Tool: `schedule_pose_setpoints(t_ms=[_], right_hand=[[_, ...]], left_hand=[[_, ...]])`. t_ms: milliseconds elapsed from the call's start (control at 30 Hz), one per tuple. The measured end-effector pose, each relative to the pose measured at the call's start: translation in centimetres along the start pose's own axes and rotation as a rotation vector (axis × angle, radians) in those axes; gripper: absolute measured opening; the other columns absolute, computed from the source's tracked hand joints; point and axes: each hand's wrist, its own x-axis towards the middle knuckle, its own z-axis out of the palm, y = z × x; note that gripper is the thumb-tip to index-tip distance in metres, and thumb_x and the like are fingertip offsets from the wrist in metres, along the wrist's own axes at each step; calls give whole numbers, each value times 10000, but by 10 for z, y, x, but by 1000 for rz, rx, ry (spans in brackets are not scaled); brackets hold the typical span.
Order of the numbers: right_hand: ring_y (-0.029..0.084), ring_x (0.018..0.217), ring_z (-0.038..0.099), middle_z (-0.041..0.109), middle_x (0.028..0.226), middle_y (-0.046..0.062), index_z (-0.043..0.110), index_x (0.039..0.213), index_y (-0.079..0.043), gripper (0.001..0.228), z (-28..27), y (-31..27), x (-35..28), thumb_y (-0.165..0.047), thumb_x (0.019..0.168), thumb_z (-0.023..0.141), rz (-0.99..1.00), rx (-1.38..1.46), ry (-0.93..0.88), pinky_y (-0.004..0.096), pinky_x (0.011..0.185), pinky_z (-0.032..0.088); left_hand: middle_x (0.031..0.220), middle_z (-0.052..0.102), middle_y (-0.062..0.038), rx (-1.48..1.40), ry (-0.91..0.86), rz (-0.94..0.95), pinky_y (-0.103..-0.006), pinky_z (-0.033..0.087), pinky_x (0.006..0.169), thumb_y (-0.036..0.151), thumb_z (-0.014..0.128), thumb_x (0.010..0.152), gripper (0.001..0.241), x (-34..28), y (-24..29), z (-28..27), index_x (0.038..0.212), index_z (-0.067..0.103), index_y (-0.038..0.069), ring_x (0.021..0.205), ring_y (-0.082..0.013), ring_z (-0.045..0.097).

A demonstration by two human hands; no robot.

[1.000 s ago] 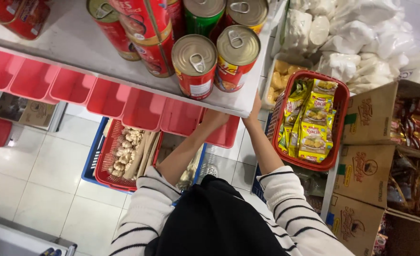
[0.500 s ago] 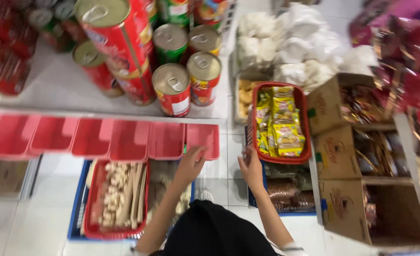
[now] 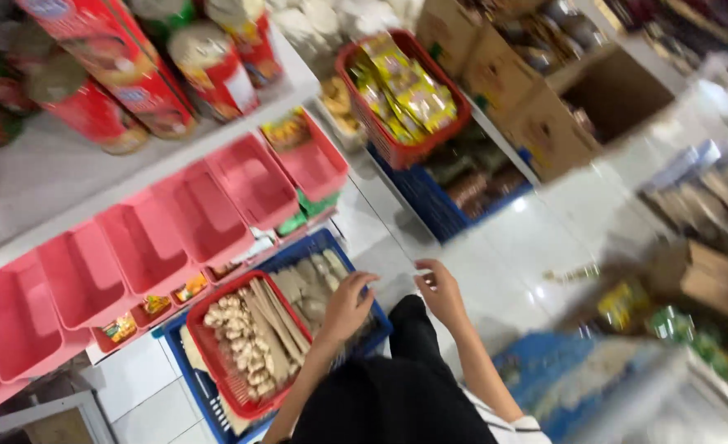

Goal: The person restocks shelves by picking up seasoning packets, cans, and sauce pouches from a basket and placing them into organizers and on the shelves by hand.

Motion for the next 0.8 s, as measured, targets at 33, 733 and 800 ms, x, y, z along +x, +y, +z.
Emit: schedule_pose_setpoints(t_ms=[33,733,800], right_hand=[[192,832,687,726,1144,71,650,1220,-79,318,0,-1,-18,-91,904,690,40,8,-30,340,687,570],[261,984,670,675,1114,106,689,1167,-80,286,-105,9,-385,-94,881,702,181,-398,902,401,909,514],[322,1085,625,655,1172,135,713,1171,-87,288,-104,19,-439,-113,885,712,322,-565,1027,450,972,473]], left_hand=[[1177,670,-106,-18,-39,-23,-381,558,854,108,614,925,270,-7,3,3,1185,685,95,1069,-317,663],[1203,672,-145,-49,-968,438,-428,529,961,193,638,946,321,-129,97,210,1250,660,90,1121,-343,662],[1250,645,-161,-55,-1053,409,-436,524,961,232,645,965,388,-171,96,219,1317,604,74,1136,-359,650]])
